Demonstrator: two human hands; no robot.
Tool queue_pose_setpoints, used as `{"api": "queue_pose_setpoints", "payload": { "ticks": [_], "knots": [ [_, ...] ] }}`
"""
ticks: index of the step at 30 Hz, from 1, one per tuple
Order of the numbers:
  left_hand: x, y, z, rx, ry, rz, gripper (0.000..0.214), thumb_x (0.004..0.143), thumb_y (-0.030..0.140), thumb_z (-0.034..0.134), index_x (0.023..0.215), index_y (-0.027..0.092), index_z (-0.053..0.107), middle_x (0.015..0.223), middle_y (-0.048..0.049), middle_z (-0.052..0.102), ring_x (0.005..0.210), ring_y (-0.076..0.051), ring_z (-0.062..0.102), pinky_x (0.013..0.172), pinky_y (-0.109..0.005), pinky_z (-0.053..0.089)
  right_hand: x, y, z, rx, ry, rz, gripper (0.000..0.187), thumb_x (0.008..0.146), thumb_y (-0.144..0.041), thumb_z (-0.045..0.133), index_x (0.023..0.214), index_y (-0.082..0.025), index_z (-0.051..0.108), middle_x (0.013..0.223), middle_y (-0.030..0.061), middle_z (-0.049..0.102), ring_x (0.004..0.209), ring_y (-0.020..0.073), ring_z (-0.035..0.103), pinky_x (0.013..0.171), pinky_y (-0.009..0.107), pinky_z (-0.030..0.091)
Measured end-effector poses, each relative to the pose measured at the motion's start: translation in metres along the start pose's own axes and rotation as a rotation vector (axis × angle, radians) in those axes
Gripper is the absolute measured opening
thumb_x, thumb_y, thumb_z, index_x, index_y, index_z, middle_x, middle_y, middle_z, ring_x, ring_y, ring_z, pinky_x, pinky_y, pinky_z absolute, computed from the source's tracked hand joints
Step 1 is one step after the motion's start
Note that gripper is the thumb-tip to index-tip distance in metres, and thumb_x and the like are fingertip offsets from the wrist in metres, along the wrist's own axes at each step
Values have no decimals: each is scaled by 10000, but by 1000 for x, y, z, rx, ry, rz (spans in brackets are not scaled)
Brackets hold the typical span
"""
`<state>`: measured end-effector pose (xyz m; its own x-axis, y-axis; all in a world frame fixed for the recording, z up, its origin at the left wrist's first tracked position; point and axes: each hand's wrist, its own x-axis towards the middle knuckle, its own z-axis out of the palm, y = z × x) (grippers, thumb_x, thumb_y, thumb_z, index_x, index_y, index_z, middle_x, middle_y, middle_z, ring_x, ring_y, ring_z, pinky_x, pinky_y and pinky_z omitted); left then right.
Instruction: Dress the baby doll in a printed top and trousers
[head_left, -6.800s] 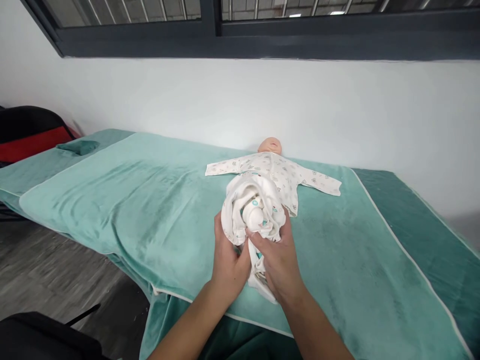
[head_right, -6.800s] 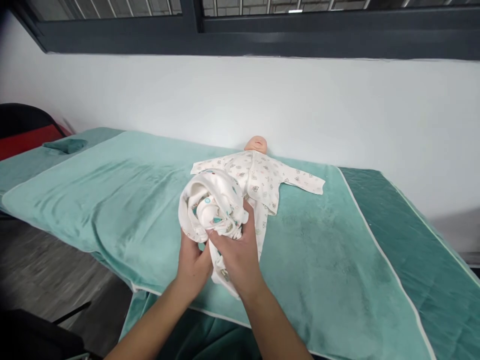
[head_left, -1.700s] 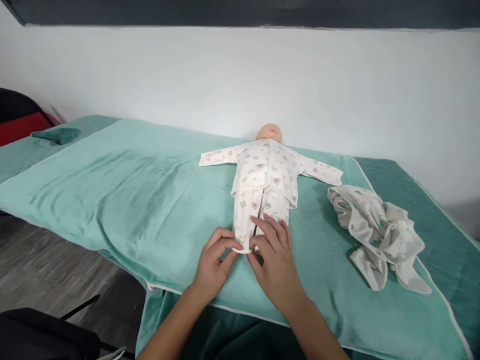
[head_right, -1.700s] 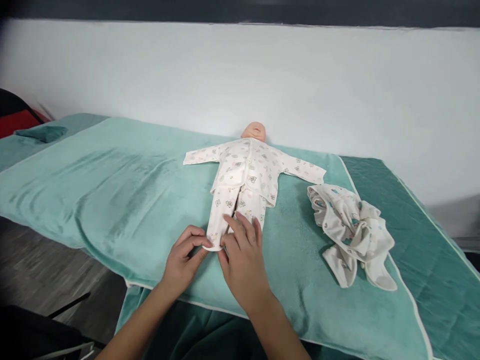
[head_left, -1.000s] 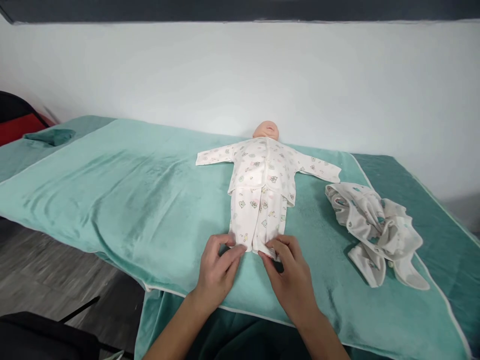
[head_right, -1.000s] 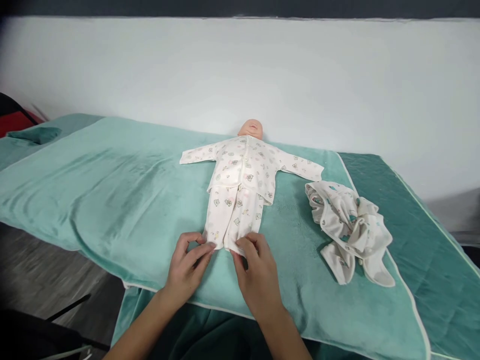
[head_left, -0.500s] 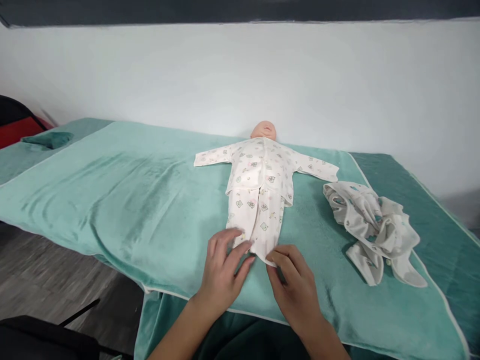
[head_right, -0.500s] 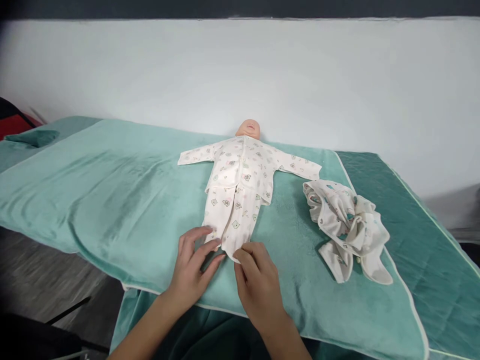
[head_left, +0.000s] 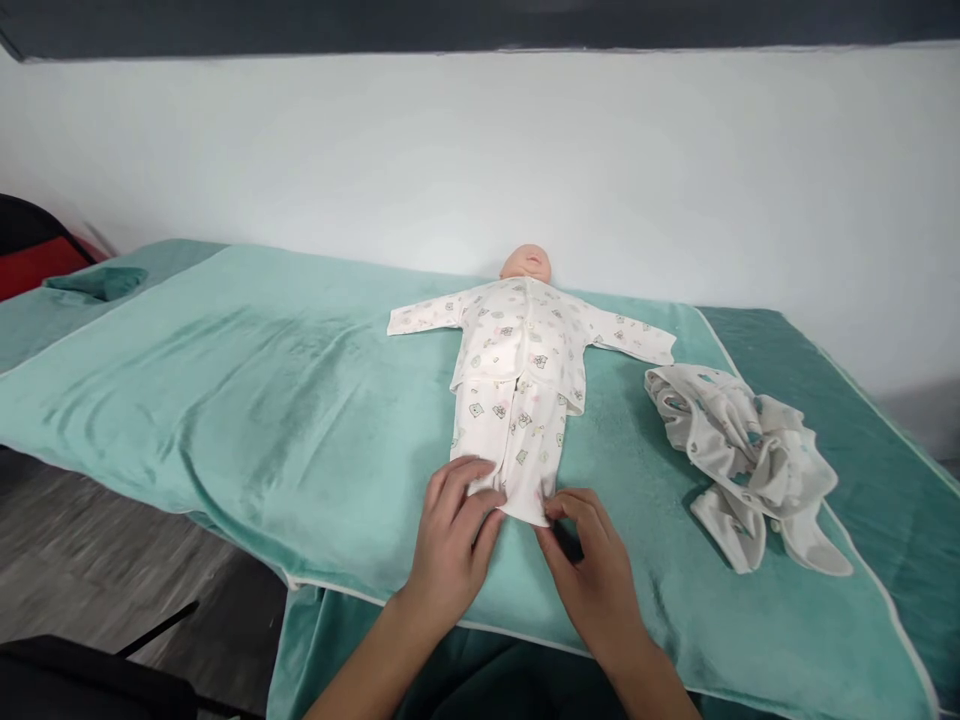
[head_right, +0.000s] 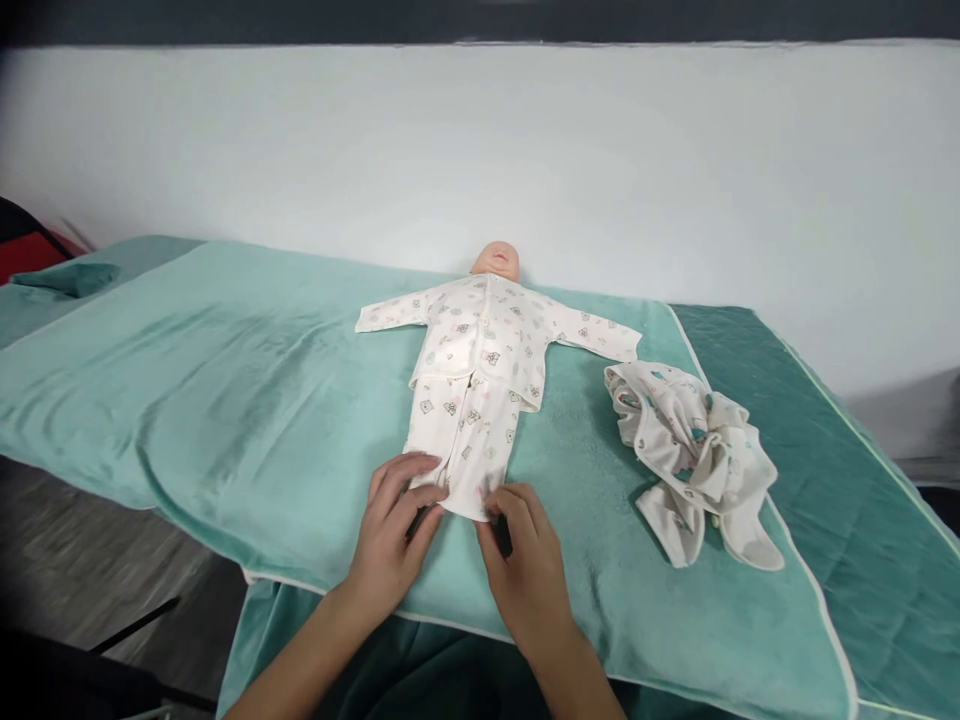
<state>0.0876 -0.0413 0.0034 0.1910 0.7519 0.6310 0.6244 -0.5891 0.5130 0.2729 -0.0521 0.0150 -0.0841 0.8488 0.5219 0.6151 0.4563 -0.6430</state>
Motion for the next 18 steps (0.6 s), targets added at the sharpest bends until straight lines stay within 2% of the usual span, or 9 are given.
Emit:
{"api": "queue_pose_setpoints", "payload": {
  "ticks": [7,11,18],
  "knots": [
    [-11,-4,-6,14,38,2,336,935,47,549,1213,225,612,1220,-104,605,1168,-237,556,967,-427,527,0,2,-19,85,-142,-10,82,926,-187,659,934,-242,599,911,21,682,846,164,682,750,279,563],
    [-10,-7,-9,12,58,6,354,937,63,570,1248,228,600,1149,-92,619,1092,-221,580,919,-403,539,1,5,-25,107,-167,18,57,930,-214,669,919,-241,620,884,18,699,821,165,691,732,286,568],
    [-11,-5,-10,40,100,60,405,914,-9,519,1185,253,667,1106,-87,619,1019,-213,571,861,-389,551,3,9,-21,118,-152,30,58,935,-232,666,890,-237,630,853,19,695,793,170,683,706,297,561]
  ]
}}
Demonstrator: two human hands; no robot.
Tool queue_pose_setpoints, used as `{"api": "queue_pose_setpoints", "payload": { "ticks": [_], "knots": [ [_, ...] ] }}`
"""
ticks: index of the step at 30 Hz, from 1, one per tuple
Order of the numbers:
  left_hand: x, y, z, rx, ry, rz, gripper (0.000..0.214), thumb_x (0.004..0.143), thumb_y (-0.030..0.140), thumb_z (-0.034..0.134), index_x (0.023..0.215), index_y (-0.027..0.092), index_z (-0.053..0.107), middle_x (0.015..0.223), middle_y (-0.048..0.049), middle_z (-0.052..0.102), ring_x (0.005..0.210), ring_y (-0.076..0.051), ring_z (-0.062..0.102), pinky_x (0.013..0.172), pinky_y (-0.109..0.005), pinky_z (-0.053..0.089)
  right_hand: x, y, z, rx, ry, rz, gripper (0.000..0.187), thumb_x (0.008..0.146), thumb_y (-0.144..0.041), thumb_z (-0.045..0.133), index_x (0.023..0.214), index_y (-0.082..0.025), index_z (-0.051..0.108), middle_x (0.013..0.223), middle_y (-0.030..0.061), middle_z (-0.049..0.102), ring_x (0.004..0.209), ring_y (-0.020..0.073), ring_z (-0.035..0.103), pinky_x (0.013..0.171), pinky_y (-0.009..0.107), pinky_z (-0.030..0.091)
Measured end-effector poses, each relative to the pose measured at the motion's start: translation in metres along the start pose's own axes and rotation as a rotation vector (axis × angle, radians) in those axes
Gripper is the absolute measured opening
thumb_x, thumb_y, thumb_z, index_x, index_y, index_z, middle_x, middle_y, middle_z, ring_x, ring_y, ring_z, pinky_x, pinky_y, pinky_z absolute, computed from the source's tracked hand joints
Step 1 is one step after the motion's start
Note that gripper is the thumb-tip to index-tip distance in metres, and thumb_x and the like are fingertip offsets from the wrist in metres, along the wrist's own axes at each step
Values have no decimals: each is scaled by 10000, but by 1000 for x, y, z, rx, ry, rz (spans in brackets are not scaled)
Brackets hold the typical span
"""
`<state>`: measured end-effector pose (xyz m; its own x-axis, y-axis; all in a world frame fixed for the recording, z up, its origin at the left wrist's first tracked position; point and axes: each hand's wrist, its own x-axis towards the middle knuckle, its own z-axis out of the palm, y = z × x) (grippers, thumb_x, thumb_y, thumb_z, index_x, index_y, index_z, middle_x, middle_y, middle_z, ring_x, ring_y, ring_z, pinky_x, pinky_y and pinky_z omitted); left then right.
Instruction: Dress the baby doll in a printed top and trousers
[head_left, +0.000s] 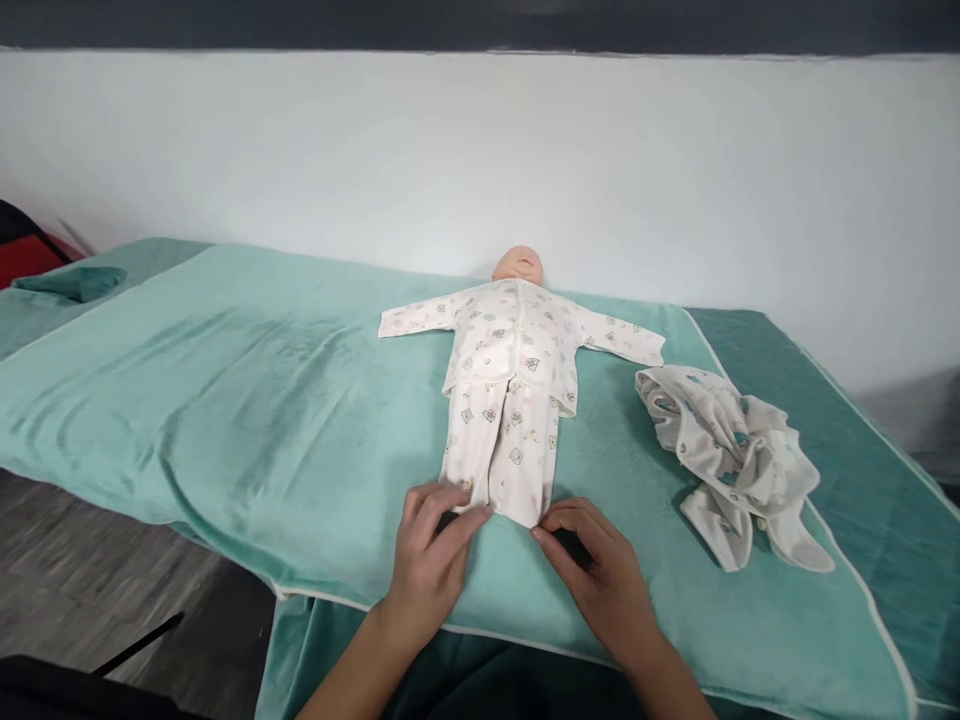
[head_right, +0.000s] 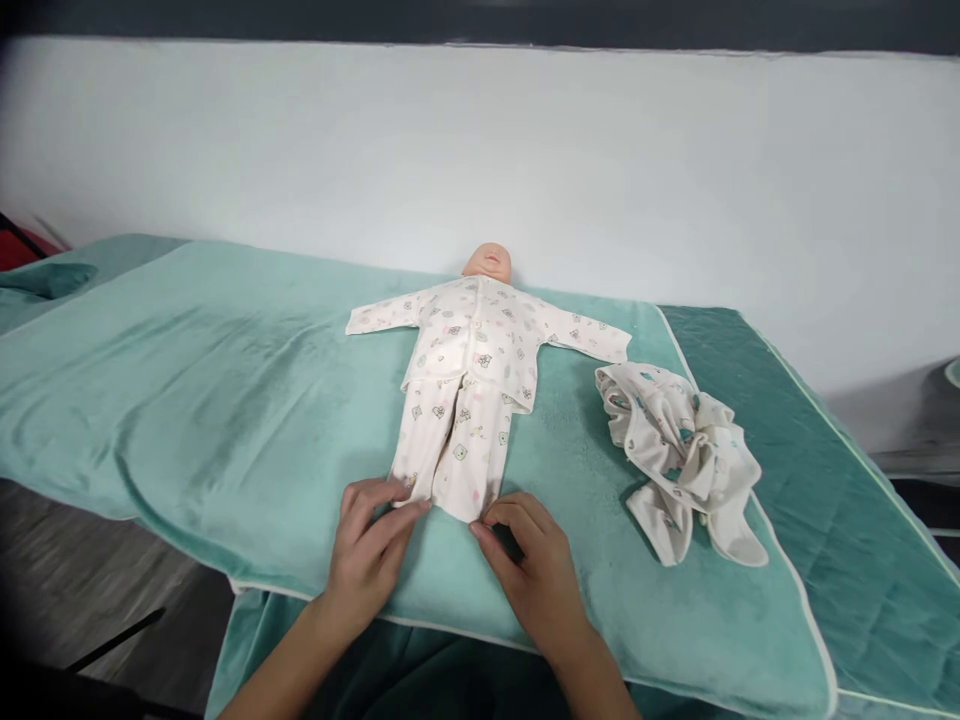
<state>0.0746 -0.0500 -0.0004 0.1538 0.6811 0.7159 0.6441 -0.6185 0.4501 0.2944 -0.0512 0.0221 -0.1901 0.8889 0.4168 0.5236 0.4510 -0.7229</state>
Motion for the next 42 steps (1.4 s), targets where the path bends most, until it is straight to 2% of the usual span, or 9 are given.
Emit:
{"api": "queue_pose_setpoints", "payload": {
  "ticks": [6,15,21,24,26,30,35,38,42],
  "knots": [
    [-4,2,3,38,39,-9,411,891,-31,535,1134,262,690,1116,-82,617,1018,-211,563,859,-385,543,-3,3,3,-2,28,31,41,933,-218,665,927,-239,631,875,19,691,818,170,674,730,298,547],
    [-9,2,2,9,30,-25,386,891,8,574,1197,236,633,1161,-96,601,1078,-226,584,914,-401,516,-2,2,0,92,40,78,31,949,-213,633,929,-235,639,875,13,686,804,154,662,720,275,518],
    [7,-8,-6,-25,69,-40,326,906,52,580,1190,212,603,1144,-96,598,1067,-223,584,901,-395,514,14,2,-9,205,91,130,160,991,-262,549,852,-219,618,801,21,648,738,155,619,673,284,489],
    [35,-22,-5,-2,122,-45,302,917,79,576,1178,230,598,1123,-81,611,1056,-213,593,904,-388,519,44,0,-13,202,134,115,194,988,-296,544,826,-220,617,793,22,642,746,164,606,688,298,479],
    [64,-32,-1,-6,151,-77,259,931,119,572,1155,243,609,1106,-70,624,1063,-210,600,918,-387,517,75,-2,-13,196,168,114,184,974,-309,559,821,-225,620,786,12,637,746,163,595,711,303,478],
    [146,-49,20,-205,117,-246,113,953,241,560,1031,244,642,1095,-49,659,1092,-204,619,945,-370,517,164,2,-3,235,295,123,91,920,-314,606,873,-238,626,868,6,668,805,166,621,742,298,490],
    [252,-71,60,-520,-10,-482,178,919,288,585,1068,237,668,1206,-38,695,1146,-200,633,981,-338,504,273,39,12,147,437,119,121,856,-221,551,961,-224,611,1064,60,678,998,209,629,898,373,498],
    [284,-88,86,-571,-132,-522,211,913,279,576,1084,217,683,1203,-57,711,1135,-217,646,1003,-366,500,297,64,16,109,400,152,189,847,-231,539,1020,-215,611,1139,88,667,1096,238,611,971,428,477],
    [283,-106,111,-338,-114,-424,247,920,218,518,1096,190,689,1217,-88,698,1128,-230,639,1037,-406,482,290,82,17,121,321,194,172,860,-274,531,996,-233,627,1104,72,689,1089,245,613,985,447,469]
  ]
}}
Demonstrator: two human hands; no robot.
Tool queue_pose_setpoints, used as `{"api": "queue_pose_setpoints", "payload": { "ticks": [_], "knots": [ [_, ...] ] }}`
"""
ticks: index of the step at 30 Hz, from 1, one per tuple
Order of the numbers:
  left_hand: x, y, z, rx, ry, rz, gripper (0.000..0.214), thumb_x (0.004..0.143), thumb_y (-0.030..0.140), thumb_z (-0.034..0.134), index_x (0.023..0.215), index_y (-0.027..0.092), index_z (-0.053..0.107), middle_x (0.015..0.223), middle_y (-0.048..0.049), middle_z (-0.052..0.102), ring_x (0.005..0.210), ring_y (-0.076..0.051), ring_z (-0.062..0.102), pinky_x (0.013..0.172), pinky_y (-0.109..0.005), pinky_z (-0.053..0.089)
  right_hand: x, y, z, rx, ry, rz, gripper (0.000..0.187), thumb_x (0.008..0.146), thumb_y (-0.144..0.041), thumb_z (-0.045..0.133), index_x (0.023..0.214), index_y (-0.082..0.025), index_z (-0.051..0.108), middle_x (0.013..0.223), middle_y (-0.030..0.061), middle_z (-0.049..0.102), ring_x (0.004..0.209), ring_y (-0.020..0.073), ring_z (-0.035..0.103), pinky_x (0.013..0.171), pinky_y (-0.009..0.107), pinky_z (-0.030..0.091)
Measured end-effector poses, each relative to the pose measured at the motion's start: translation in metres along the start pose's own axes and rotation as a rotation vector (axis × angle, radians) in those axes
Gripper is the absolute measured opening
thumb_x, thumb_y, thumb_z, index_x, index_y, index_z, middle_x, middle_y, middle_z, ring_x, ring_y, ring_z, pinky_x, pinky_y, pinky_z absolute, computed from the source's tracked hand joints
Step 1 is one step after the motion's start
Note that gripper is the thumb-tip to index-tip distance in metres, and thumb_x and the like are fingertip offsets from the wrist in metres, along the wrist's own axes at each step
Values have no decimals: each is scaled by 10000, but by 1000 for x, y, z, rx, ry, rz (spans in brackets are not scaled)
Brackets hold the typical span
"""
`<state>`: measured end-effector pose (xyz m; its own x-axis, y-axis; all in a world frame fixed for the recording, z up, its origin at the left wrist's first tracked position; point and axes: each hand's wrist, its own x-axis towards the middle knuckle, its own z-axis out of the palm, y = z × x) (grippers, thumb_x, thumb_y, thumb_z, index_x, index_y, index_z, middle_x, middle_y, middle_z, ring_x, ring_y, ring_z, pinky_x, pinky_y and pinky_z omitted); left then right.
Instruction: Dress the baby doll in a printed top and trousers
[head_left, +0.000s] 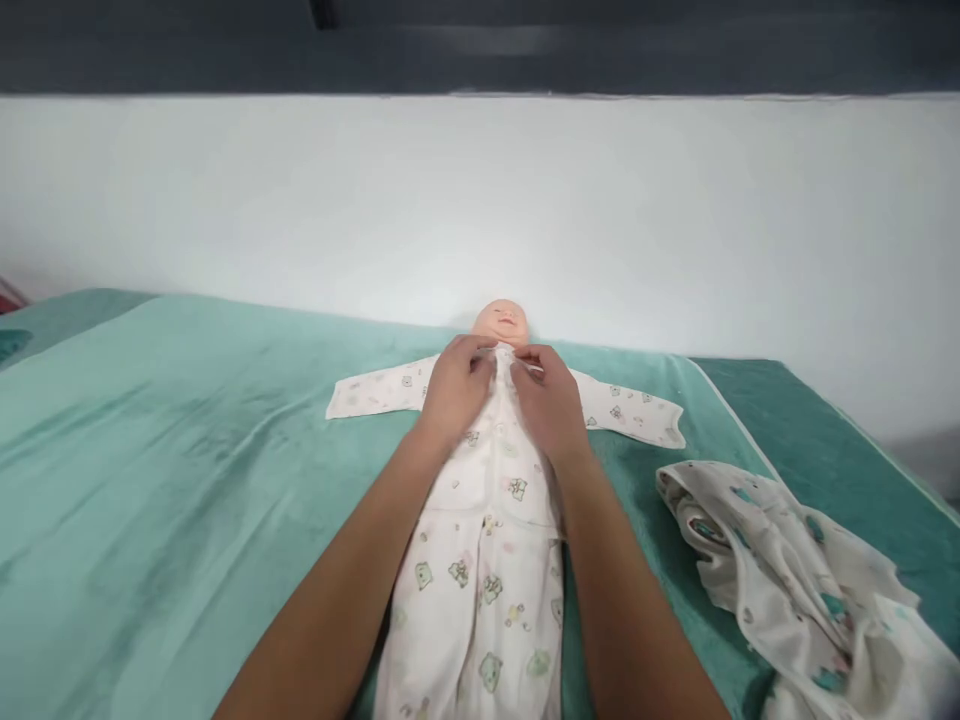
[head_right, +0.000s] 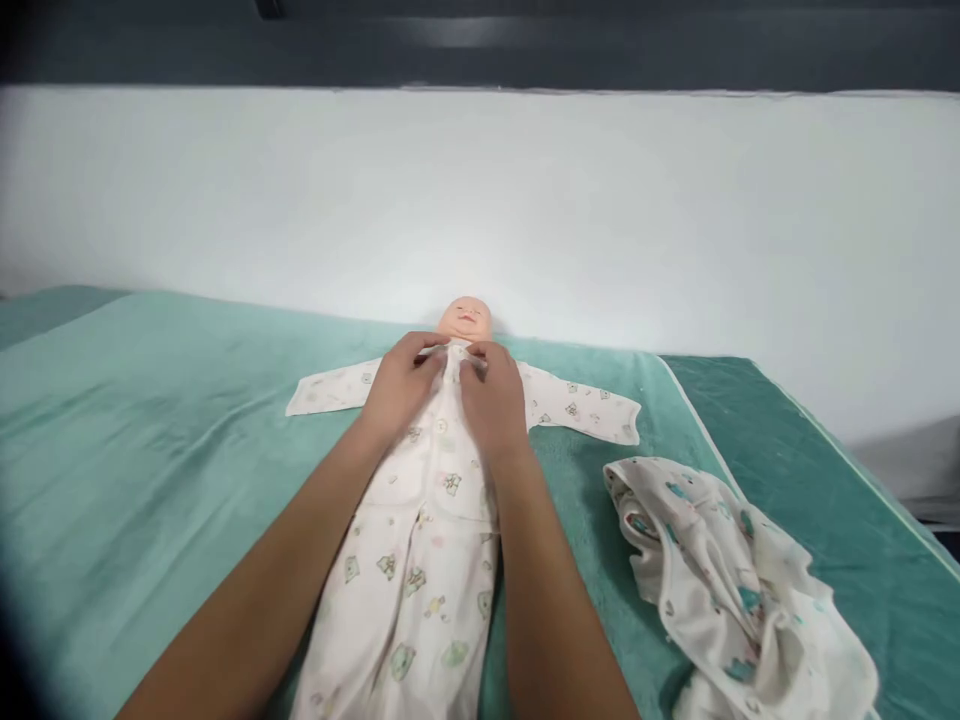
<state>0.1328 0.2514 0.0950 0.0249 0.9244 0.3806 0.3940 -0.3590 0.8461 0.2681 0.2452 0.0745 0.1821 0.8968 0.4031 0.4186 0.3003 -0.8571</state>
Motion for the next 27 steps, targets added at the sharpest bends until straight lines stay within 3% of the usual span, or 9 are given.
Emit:
{"api": "queue_pose_setpoints", "payload": {
  "ticks": [4,21,27],
  "knots": [
    [-11,-12,3,162,9,95,305,954,213,453,1156,202,680,1252,-77,688,1222,-238,586,1100,-429,436,-4,0,-1,13,3,27,155,852,-257,523,960,-249,635,1071,51,698,1058,235,619,978,437,471],
    [-11,-12,1,175,-10,38,299,957,235,466,1121,206,714,1292,-69,663,1283,-230,532,1158,-412,395,-4,-5,4,-123,4,-38,194,865,-204,505,928,-251,682,1117,60,675,1113,249,588,1044,465,427],
    [-11,-10,1,184,-11,38,302,959,231,463,1125,208,714,1289,-66,661,1276,-231,535,1158,-410,394,-4,-3,4,-98,25,-64,273,855,-211,519,1085,-248,662,1219,80,645,1171,250,568,1054,466,433]
  ]
}}
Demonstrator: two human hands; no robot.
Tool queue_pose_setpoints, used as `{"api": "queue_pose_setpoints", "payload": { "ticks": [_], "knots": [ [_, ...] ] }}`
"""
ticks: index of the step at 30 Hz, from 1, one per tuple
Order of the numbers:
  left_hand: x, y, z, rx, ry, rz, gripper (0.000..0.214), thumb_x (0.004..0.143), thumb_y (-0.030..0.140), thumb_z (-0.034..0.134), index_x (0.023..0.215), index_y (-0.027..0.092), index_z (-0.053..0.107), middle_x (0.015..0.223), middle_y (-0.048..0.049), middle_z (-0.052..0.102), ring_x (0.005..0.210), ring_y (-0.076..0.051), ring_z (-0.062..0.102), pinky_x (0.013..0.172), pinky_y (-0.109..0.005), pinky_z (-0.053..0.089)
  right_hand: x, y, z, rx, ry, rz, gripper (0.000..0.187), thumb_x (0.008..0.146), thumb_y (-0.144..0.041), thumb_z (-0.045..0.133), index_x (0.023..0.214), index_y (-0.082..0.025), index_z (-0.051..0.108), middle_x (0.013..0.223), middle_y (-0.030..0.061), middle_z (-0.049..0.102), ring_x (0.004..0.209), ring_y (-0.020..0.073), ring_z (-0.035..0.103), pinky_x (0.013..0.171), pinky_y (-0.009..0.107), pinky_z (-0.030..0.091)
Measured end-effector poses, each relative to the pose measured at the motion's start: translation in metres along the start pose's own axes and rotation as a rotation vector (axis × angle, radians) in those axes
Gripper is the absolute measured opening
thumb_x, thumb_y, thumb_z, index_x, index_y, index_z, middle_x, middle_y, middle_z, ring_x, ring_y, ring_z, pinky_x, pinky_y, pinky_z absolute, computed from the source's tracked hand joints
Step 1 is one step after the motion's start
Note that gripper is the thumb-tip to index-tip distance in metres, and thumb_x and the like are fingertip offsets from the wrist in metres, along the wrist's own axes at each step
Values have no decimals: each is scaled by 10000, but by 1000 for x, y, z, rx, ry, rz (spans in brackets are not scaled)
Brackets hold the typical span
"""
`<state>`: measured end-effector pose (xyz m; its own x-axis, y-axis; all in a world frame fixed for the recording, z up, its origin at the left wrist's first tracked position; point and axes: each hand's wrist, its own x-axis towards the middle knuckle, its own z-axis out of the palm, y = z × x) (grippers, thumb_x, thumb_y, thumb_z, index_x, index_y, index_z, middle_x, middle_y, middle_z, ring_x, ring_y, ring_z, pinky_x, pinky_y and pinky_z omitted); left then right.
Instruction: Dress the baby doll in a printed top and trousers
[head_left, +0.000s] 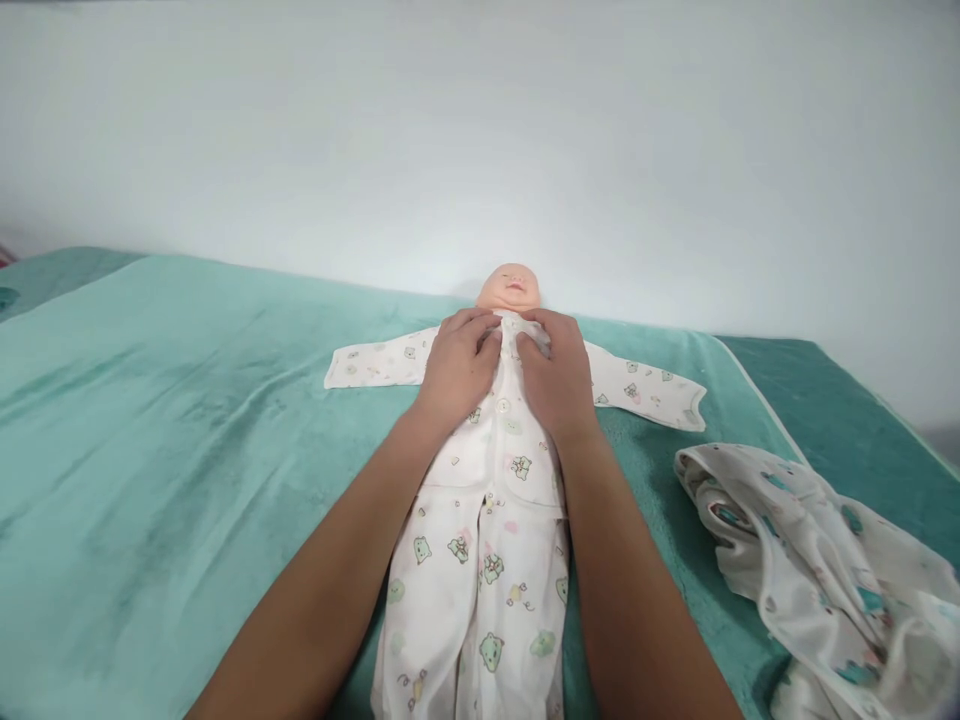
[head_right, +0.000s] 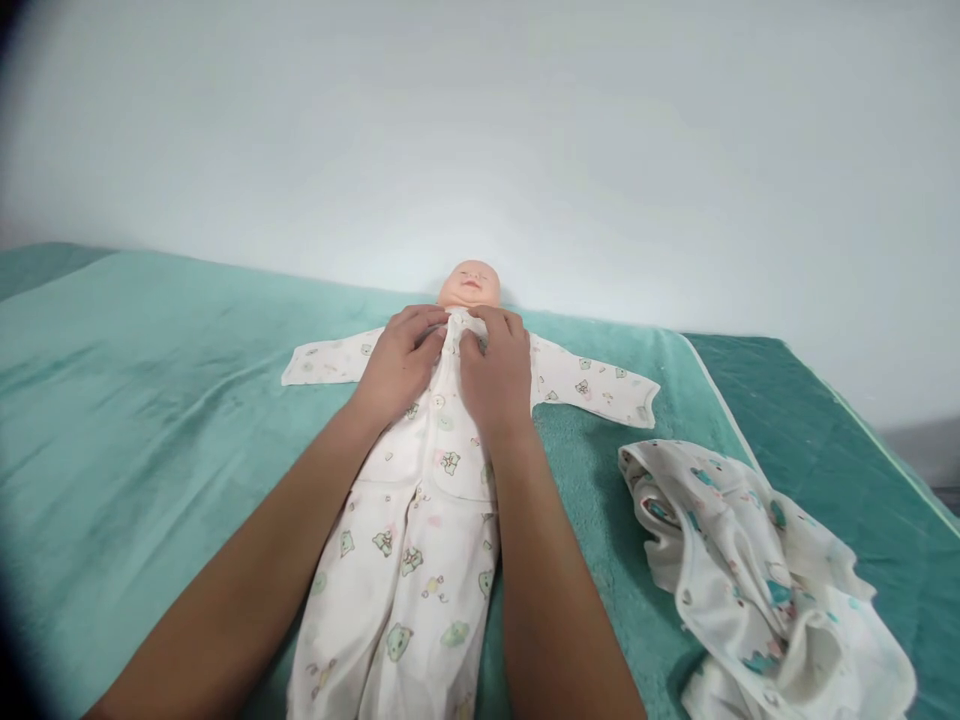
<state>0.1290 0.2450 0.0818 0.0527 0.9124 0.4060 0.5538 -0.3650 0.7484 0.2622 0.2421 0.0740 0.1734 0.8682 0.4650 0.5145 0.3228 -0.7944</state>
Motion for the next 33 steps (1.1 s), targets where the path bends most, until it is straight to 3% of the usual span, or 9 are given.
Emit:
{"api": "queue_pose_setpoints", "payload": {
  "ticks": [10,13,20,27,33],
  "knots": [
    [1,-2,0,21,-11,38,334,967,224,444,1155,260,718,1272,-46,665,1254,-240,547,1139,-435,415,1,-1,0,-17,-56,6,163,874,-252,510,898,-265,671,1139,68,649,1141,266,558,1061,497,404],
    [0,-1,0,15,-13,35,341,969,215,445,1154,271,726,1273,-41,660,1260,-235,536,1142,-428,408,1,-1,0,-1,-37,51,142,857,-269,527,952,-259,633,1135,71,637,1115,267,562,1031,499,421],
    [0,0,-1,48,-50,30,360,970,195,437,1097,291,760,1309,-50,618,1301,-251,496,1155,-445,386,1,-1,-1,13,-85,64,295,868,-287,517,1148,-258,608,1241,92,636,1206,296,540,1058,535,397],
    [-5,-2,0,-21,30,75,274,945,174,485,1015,267,733,1227,-42,656,1234,-227,551,1116,-426,430,0,-2,-4,165,63,129,216,791,-190,452,869,-246,645,1082,40,691,958,220,624,906,411,503],
    [-19,4,-7,-58,49,106,209,892,120,519,917,239,689,1196,-49,680,1216,-223,574,1100,-425,447,-13,-7,-7,112,97,-50,254,795,-149,434,701,-254,645,1023,19,712,1021,212,640,981,410,470]
  ]
}}
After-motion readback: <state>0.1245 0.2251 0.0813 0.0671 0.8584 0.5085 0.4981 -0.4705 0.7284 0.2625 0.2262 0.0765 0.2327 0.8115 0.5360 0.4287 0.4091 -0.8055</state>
